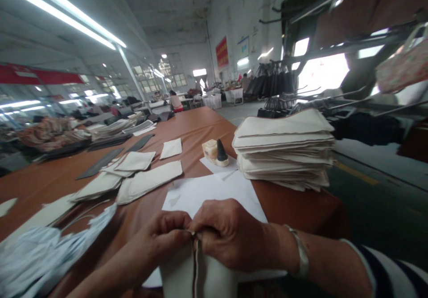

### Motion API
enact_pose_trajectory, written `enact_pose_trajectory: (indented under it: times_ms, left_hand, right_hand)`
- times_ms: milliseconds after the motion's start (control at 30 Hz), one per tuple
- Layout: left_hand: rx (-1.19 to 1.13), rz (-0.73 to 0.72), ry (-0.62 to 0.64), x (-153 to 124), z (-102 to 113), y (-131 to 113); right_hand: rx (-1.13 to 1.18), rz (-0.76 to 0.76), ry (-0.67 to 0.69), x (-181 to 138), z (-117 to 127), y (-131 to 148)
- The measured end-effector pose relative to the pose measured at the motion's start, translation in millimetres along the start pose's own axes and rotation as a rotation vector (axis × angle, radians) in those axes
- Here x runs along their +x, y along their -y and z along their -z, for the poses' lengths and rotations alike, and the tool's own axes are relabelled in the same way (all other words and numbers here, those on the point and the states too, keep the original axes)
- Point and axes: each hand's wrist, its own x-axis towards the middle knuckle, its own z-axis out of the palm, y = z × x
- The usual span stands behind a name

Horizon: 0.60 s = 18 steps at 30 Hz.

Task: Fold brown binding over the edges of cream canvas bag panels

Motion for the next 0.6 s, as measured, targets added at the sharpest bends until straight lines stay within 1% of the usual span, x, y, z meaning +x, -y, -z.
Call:
enact_pose_trajectory:
  times_ms: [67,100,200,267,333,367,400,433,500,533,600]
  left_hand:
    - [-0.192,0.040,0.004,2,-1,3]
    - [-0.263,0.035,0.002,2,-2,4]
    - [-0.349,0.003,0.008,3,-5,5]
    - [-0.341,0.019,0.037,1,-7,4]
    - [-0.328,0.038,0.067,-2,-7,4]
    - [-0.317,0.040,0.081,-4,-6,4]
    - [-0.305,0.035,0.092,-5,-6,5]
    - [-0.288,0.026,0.102,-6,-5,6]
    - [-0.248,0.002,0.117,-8,-3,7]
    - [-0.226,-0.011,0.121,-8,-2,7]
    - [-0.192,-0.022,0.130,-10,-2,6]
  right_hand:
    - [-0.143,0.181,0.051,-3,3,-3]
    - [-0.220,0.238,0.073,-5,5,-4]
    - [-0.388,0.305,0.107,-8,8,-5]
    - [-0.398,0.326,0.110,-11,8,-5]
    - [-0.262,0.305,0.080,-14,8,-3]
    - [-0.150,0.238,0.068,-15,9,-1]
    - [-0.029,0.124,0.050,-16,9,1]
    - [0.087,-0.022,0.038,-15,11,3]
    - [0.269,-0.302,0.062,-11,15,6]
    - [0.337,-0.393,0.101,-8,17,8]
    - [0.420,-0.462,0.220,-2,21,10]
